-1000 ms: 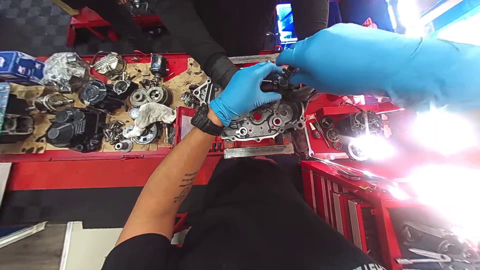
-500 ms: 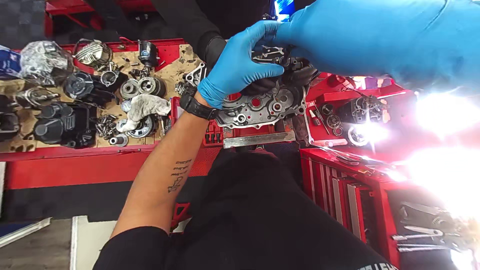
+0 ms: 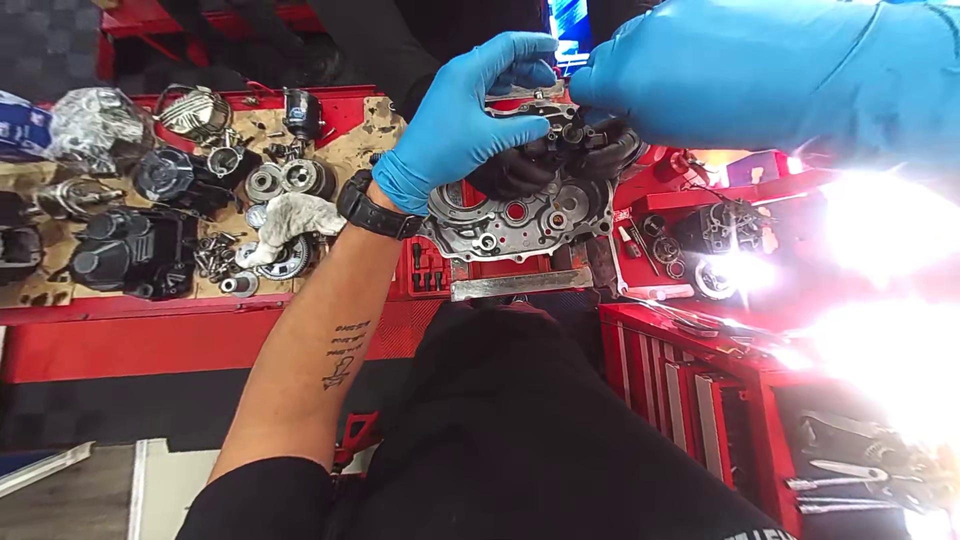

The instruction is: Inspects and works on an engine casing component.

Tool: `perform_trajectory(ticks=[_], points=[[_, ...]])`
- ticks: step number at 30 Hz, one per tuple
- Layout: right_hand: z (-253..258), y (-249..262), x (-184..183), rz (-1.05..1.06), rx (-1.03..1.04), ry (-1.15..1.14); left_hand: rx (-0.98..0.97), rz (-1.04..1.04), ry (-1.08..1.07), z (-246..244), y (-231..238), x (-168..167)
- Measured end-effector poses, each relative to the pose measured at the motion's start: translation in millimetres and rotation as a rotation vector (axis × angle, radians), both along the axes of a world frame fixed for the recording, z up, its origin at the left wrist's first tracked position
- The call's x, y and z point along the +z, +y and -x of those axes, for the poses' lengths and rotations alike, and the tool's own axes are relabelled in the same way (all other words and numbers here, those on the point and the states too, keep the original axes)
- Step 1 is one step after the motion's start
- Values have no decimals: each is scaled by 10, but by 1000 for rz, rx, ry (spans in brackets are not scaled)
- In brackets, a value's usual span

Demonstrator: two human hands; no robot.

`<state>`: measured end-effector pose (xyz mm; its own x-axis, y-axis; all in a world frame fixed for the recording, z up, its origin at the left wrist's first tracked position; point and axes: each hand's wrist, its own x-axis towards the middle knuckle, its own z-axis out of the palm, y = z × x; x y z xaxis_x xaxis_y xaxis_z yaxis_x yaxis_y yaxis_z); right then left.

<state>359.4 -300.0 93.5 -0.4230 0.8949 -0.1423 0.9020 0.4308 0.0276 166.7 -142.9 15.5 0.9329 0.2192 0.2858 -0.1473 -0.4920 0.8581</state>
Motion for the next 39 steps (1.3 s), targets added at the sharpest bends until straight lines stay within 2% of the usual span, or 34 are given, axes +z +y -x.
perform_trajectory(ticks=[1,4,6,9,12,16,18,25,26,28,31,33,35,39], points=[[44,11,3,-14,-19,-48,-5,2,6,3,-17,-11],[273,29,100,36,-271,-178,-6,13,25,-6,-79,-53],[182,26,173,28,-359,-63,6,0,25,-25,-121,-69],[-162,23,343,-31,-324,229,0,47,-12,-58,-206,-96],[-63,-15,398,-32,-261,281,14,78,-24,-99,-296,-85],[88,1,193,-18,-54,136,56,68,-32,-121,-310,-99],[113,-5,105,-32,-26,78,71,50,-32,-133,-287,-90],[142,-24,69,-35,-68,-103,63,21,-18,-159,-243,-50],[125,-28,97,-19,-104,-118,79,-30,-17,-156,-240,-35],[44,-80,225,5,-257,-114,117,-260,-32,-171,-248,33],[-161,-398,398,-166,-496,89,81,-679,9,-258,-319,293],[-245,-725,258,-386,-618,280,22,-882,108,-312,-356,501],[-212,-1056,-92,-555,-777,541,-10,-1019,231,-341,-371,636],[28,-1769,-1049,-759,-1164,1046,-229,-1111,481,-506,-314,571]])
